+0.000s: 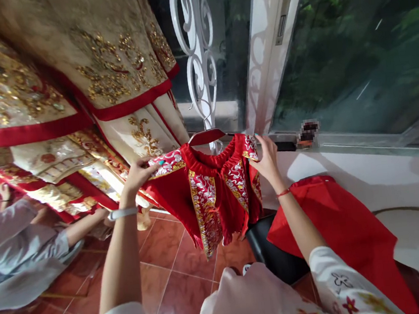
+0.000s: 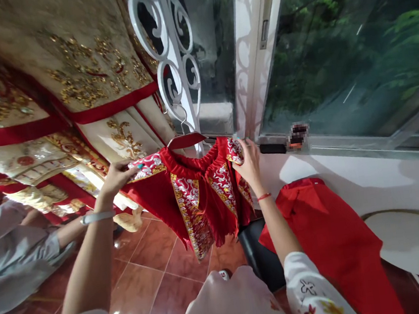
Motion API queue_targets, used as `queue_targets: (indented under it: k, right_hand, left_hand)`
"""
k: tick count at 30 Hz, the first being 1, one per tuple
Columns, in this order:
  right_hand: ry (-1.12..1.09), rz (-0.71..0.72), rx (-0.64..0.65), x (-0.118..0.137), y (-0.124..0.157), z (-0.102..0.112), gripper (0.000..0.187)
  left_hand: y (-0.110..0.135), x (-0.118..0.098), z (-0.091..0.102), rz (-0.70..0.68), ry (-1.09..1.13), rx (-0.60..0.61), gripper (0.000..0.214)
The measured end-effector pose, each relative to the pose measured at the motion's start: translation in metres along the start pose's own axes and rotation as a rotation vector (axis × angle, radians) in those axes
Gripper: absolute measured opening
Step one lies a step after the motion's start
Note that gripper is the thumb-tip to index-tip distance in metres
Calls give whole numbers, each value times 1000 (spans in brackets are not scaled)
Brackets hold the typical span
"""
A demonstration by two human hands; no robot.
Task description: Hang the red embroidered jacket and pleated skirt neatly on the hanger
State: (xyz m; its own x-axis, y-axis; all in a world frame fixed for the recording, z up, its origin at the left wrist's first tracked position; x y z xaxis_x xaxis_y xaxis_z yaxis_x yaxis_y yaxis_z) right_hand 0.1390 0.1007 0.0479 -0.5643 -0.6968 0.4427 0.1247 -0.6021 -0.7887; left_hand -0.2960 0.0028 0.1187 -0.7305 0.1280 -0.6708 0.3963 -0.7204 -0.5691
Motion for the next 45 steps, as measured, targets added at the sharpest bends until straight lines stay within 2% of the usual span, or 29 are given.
queue_targets:
  k: [2,3,5,6,8,10,13,15,17,19,22,24,26,29,31,34,36,39,40,42,45]
  right_hand:
    - [-30,100,156,-3,-20,-19,67]
    - [-59,127,196,-4,-26,-26,66]
    - [-97,132,187,-8,-35,-29,68]
    - [-100,122,164,-9,-38,-28,68]
    - [-74,101,124,-7,-39,-23,69]
    - [-20,71,73,0,-31,-15,68]
    - [15,-29,-100,17,4,-3,56]
    - [-38,-94,-132,31,38,-16,36]
    - [-55,-143,-6,46,67,-54,16]
    - [-75,-216,103,54,87,-95,11]
    - [-243,-338,199,58,95,-144,13]
    - [-372,-411,243,57,92,-161,8]
    - [-448,-459,283,55,88,-163,7]
    - [-558,-494,384,59,91,-151,11]
    - [-707,-503,496,71,101,-143,14]
    - [-854,-455,655,99,122,-129,19]
    - [-838,-441,641,105,134,-116,22]
    - [-873,-567,501,97,152,-104,27]
    - [-932,-631,500,97,159,-108,30]
    - [-1106,-752,598,105,170,-123,34]
    - [-1346,-933,703,119,163,-142,30]
  left_hand:
    - [25,5,3,41,-45,-78,41]
    - [42,7,8,69,-67,-188,36]
    - [76,10,14,129,-80,-406,31]
    - [89,11,9,153,-72,-446,31]
    - [103,13,-7,189,-48,-427,34]
    - [112,11,-20,212,-37,-411,38]
    - [140,1,-23,227,-54,-519,41]
    - [167,-11,-32,214,-74,-549,41]
    - [192,-20,-53,196,-68,-482,39]
    - [212,-24,-82,195,-3,-345,36]
    - [232,-20,-125,237,151,-113,34]
    - [242,-13,-144,289,232,0,35]
    - [248,-4,-154,353,283,56,37]
    - [256,5,-161,450,358,92,39]
    - [261,0,-170,489,429,160,42]
    - [278,-18,-189,546,557,335,53]
    - [299,-25,-195,655,615,408,57]
    - [333,-28,-189,831,654,449,60]
    - [343,-30,-186,867,670,465,61]
    - [359,-34,-179,926,706,504,63]
    - [374,-43,-172,1034,782,565,68]
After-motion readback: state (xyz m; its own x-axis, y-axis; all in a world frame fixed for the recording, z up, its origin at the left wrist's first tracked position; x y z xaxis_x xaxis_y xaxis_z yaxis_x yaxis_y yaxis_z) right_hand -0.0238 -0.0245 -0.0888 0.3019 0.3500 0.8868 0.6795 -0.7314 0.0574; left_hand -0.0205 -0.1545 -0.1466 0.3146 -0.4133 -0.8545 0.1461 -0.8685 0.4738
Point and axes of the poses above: each hand's wrist, its own y-axis away from the middle knuckle, its own z-axis out of the back of the hand, x = y × z, the point moved 10 cm from there along -y, towards the middle knuckle, and after that the axes turned 8 degrees about z, right-handed, at the moved point
